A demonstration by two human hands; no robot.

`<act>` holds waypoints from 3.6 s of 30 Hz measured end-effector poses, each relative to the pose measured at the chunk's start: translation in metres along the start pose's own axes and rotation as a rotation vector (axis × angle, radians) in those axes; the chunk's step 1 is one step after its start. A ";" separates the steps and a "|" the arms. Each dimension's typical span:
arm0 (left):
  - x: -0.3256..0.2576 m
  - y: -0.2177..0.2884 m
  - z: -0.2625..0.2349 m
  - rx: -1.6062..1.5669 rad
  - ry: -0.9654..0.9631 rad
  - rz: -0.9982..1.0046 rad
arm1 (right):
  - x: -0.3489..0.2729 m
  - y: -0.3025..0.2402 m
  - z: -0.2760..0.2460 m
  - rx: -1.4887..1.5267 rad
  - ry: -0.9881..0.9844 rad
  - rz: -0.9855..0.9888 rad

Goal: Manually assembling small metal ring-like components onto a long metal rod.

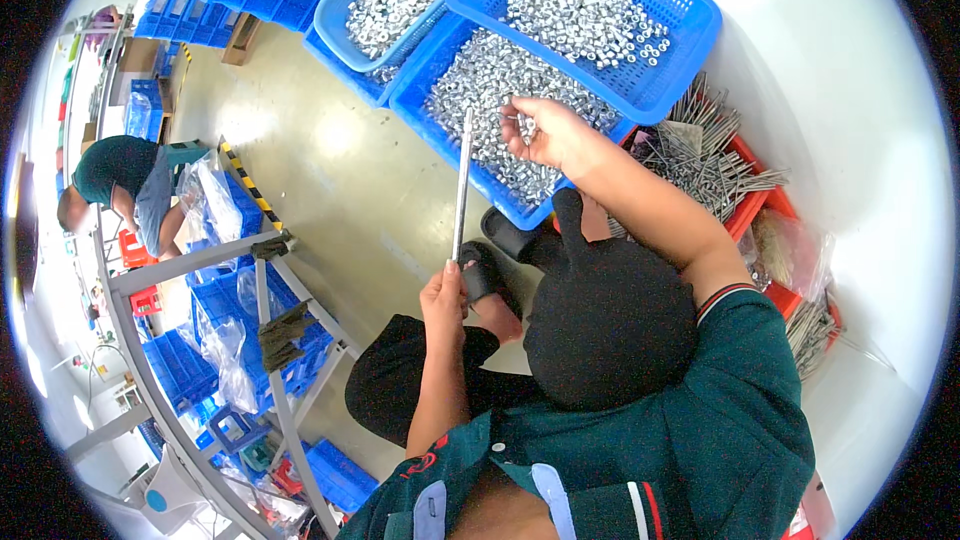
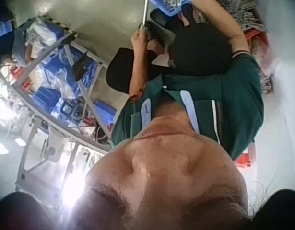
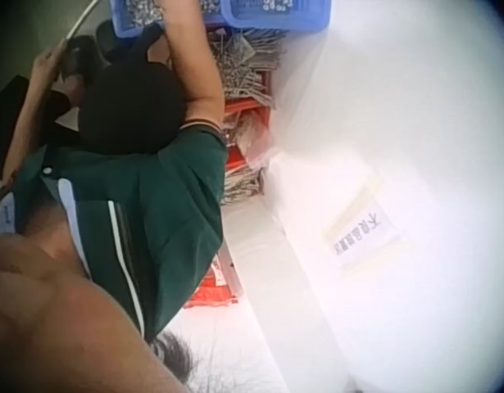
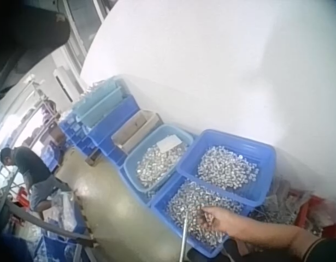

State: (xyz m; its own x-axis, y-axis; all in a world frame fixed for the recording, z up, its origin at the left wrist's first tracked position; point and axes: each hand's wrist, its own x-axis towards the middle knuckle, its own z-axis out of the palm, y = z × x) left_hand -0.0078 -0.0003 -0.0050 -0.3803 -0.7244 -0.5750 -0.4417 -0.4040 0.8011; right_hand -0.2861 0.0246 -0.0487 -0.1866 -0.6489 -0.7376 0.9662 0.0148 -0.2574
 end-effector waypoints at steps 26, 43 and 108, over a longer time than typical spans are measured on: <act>0.001 -0.013 -0.004 0.066 -0.040 0.131 | -0.032 -0.016 0.013 -0.178 -0.489 -0.090; 0.001 0.000 -0.003 0.063 -0.005 0.109 | -0.040 0.002 0.021 -0.496 -0.520 -0.207; -0.062 0.114 0.077 0.093 -0.332 -0.030 | -0.089 -0.105 0.016 -0.031 -0.119 -0.421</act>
State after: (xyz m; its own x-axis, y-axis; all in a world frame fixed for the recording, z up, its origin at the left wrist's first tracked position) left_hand -0.0974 0.0418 0.1087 -0.6026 -0.4856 -0.6333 -0.5234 -0.3584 0.7730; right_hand -0.3685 0.0681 0.0538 -0.5392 -0.6862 -0.4883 0.8043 -0.2475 -0.5402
